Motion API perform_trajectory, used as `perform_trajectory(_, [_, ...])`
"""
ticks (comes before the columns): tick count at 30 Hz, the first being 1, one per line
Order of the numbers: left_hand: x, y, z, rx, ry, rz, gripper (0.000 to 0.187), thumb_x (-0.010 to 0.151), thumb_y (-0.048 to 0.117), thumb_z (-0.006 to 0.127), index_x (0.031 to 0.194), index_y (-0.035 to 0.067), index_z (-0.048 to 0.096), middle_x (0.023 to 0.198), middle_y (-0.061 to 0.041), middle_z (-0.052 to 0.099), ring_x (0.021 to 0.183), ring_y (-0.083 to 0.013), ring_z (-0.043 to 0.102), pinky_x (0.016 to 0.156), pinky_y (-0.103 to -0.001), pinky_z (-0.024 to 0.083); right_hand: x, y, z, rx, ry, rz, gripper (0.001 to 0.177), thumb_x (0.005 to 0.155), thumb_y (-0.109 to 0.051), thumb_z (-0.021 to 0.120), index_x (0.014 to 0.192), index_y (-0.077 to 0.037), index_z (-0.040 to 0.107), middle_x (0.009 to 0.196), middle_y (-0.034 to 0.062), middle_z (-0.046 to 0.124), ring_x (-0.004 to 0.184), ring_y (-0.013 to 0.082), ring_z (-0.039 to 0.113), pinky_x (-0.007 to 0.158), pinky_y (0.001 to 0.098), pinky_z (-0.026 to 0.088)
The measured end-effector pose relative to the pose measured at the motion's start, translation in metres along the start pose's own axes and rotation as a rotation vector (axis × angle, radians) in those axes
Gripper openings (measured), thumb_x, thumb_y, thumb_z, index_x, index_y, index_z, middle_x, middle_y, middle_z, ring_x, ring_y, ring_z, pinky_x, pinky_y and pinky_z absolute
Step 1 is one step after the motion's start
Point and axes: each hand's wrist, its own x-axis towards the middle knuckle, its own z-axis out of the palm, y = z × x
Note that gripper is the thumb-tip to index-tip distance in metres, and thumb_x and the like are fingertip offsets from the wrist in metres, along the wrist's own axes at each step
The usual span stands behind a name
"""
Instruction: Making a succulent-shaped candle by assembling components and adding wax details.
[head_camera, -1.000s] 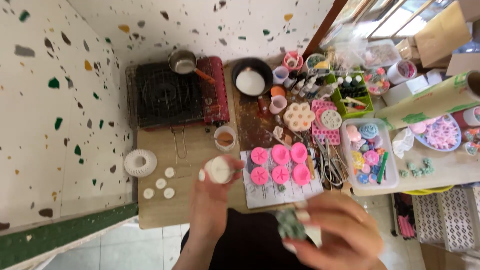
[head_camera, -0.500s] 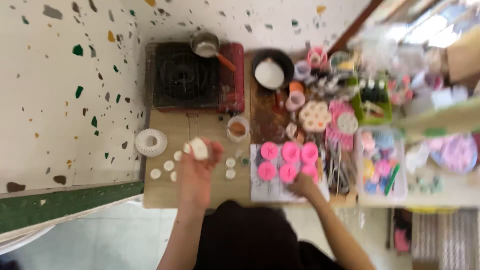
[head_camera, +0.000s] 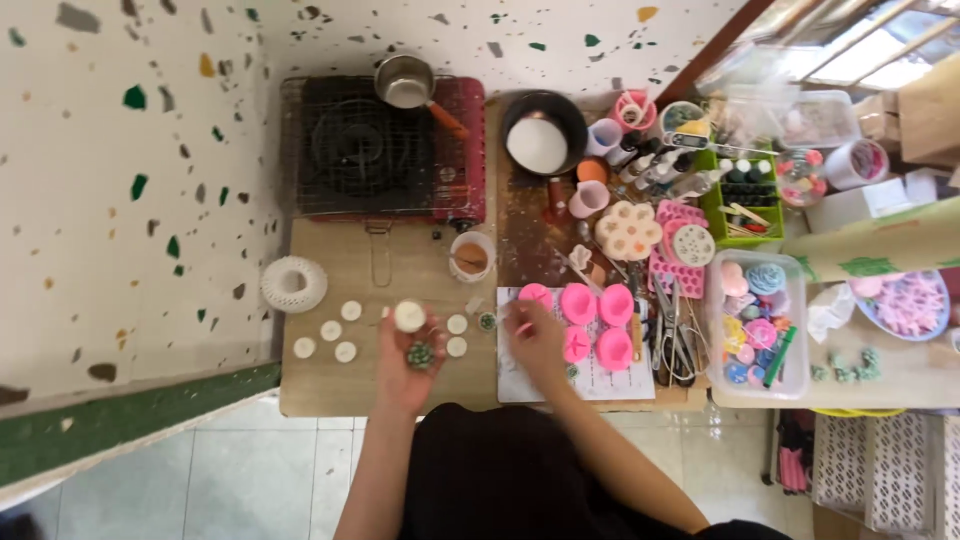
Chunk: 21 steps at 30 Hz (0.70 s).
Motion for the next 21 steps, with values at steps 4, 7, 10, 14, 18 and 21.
perform_trajectory(4, [-0.023, 0.009, 0.025, 0.002, -0.087, 0.033, 0.058, 0.103, 0.058, 0.046, 0.119, 0.005, 0.066, 0.088, -0.002, 0.065, 0.074, -0.0153, 0.056, 0.058, -0.029, 0.047, 0.041, 0.129, -0.064, -0.865, 0.37, -0.107, 0.038, 0.082, -0.016, 0.077, 0.117, -0.003, 0.07, 0.117, 0.0254, 0.062, 0.102, 0.0377, 0.058, 0.08, 0.0463, 0.053])
perform_trajectory(7, [-0.03, 0.013, 0.045, 0.037, -0.084, 0.017, 0.059, 0.102, 0.057, 0.046, 0.12, 0.004, 0.066, 0.089, -0.003, 0.064, 0.074, -0.0162, 0.055, 0.057, -0.029, 0.046, 0.052, 0.155, -0.085, -0.882, 0.307, 0.081, 0.031, 0.086, -0.018, 0.074, 0.113, -0.004, 0.07, 0.117, 0.0234, 0.06, 0.114, 0.0422, 0.055, 0.091, 0.051, 0.051])
perform_trajectory(10, [-0.027, 0.016, 0.05, 0.041, -0.108, 0.039, 0.059, 0.102, 0.056, 0.047, 0.122, 0.003, 0.066, 0.09, -0.003, 0.064, 0.075, -0.016, 0.056, 0.058, -0.029, 0.046, 0.058, 0.165, -0.087, -0.905, 0.205, 0.189, 0.024, 0.088, -0.018, 0.072, 0.108, -0.004, 0.071, 0.12, 0.0215, 0.063, 0.115, 0.0425, 0.056, 0.088, 0.0514, 0.05])
perform_trajectory(14, [-0.02, 0.023, 0.051, 0.045, -0.121, 0.04, 0.061, 0.102, 0.058, 0.047, 0.122, 0.003, 0.065, 0.09, -0.004, 0.064, 0.074, -0.0167, 0.055, 0.059, -0.03, 0.047, 0.06, 0.182, -0.089, -0.947, 0.149, 0.141, 0.025, 0.088, -0.019, 0.074, 0.106, -0.002, 0.071, 0.119, 0.0249, 0.063, 0.109, 0.0425, 0.056, 0.096, 0.0507, 0.049])
perform_trajectory(18, [-0.011, 0.029, 0.052, 0.025, -0.07, 0.036, 0.059, 0.103, 0.056, 0.047, 0.127, 0.005, 0.065, 0.092, -0.003, 0.065, 0.075, -0.0149, 0.055, 0.06, -0.029, 0.047, 0.063, 0.18, -0.094, -0.951, 0.166, 0.112, 0.025, 0.082, -0.015, 0.074, 0.103, -0.002, 0.071, 0.113, 0.0243, 0.065, 0.106, 0.0445, 0.058, 0.092, 0.0511, 0.05])
perform_trajectory(21, [-0.012, 0.031, 0.057, 0.013, -0.144, 0.054, 0.057, 0.104, 0.052, 0.047, 0.133, 0.005, 0.063, 0.095, -0.004, 0.066, 0.077, -0.0155, 0.056, 0.06, -0.029, 0.047, 0.069, 0.169, -0.104, -0.783, 0.168, 0.022, 0.02, 0.088, -0.013, 0.071, 0.103, -0.001, 0.069, 0.102, 0.0217, 0.069, 0.093, 0.0406, 0.065, 0.082, 0.0478, 0.053])
